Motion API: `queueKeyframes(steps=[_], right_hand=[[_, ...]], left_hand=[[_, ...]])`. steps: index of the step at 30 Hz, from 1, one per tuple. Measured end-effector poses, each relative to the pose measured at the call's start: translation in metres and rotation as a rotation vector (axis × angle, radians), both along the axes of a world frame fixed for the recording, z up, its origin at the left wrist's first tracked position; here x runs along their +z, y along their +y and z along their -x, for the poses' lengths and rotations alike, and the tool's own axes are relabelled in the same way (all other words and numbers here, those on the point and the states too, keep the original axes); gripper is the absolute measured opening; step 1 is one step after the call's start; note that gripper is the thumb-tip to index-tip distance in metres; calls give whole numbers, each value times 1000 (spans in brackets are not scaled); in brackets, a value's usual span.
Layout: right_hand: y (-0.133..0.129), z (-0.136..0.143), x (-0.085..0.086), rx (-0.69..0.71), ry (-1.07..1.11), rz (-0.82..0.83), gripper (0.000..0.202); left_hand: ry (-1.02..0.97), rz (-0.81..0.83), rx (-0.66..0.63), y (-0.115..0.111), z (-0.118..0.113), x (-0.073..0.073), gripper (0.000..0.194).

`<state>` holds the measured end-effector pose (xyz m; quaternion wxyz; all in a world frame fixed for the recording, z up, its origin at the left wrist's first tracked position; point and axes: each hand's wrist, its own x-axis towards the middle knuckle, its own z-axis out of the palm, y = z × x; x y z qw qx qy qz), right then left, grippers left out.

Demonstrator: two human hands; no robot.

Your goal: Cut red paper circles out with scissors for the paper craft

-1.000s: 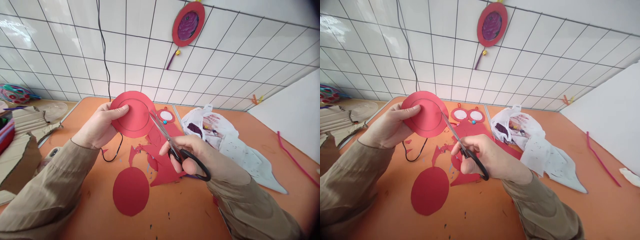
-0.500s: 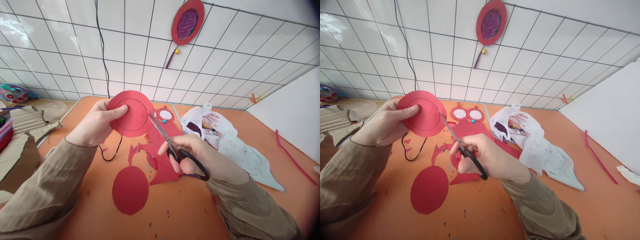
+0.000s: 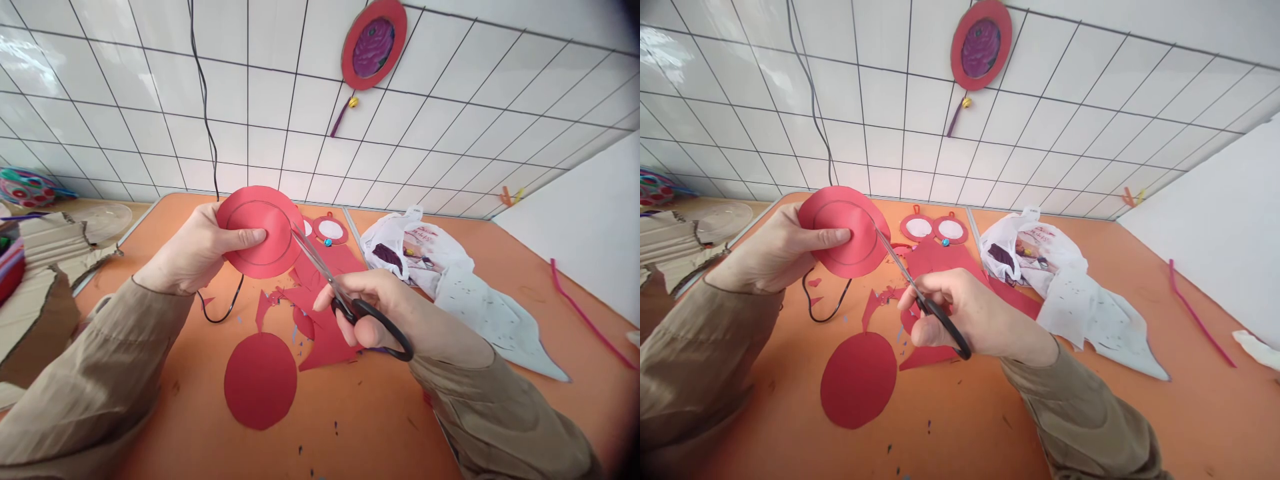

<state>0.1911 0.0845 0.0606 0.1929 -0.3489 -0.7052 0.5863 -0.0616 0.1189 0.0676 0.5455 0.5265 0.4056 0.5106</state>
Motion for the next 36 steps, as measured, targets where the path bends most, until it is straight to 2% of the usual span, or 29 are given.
queueKeyframes(steps=[11,16,28,36], right_hand=[[1,2,0,7,-7,14,70],[3,1,-4,11,10,-10,67],[4,4,-1,-14,28,7,60],[8,0,-12,-18,25,-53,61]], left_hand=[[68,-31,-11,-3,-1,2,18],[68,14,-38,-5,-3,3,19],[-4,0,-15,0,-6,-5,11],[-5,26,-6,-1,-7,-6,13]])
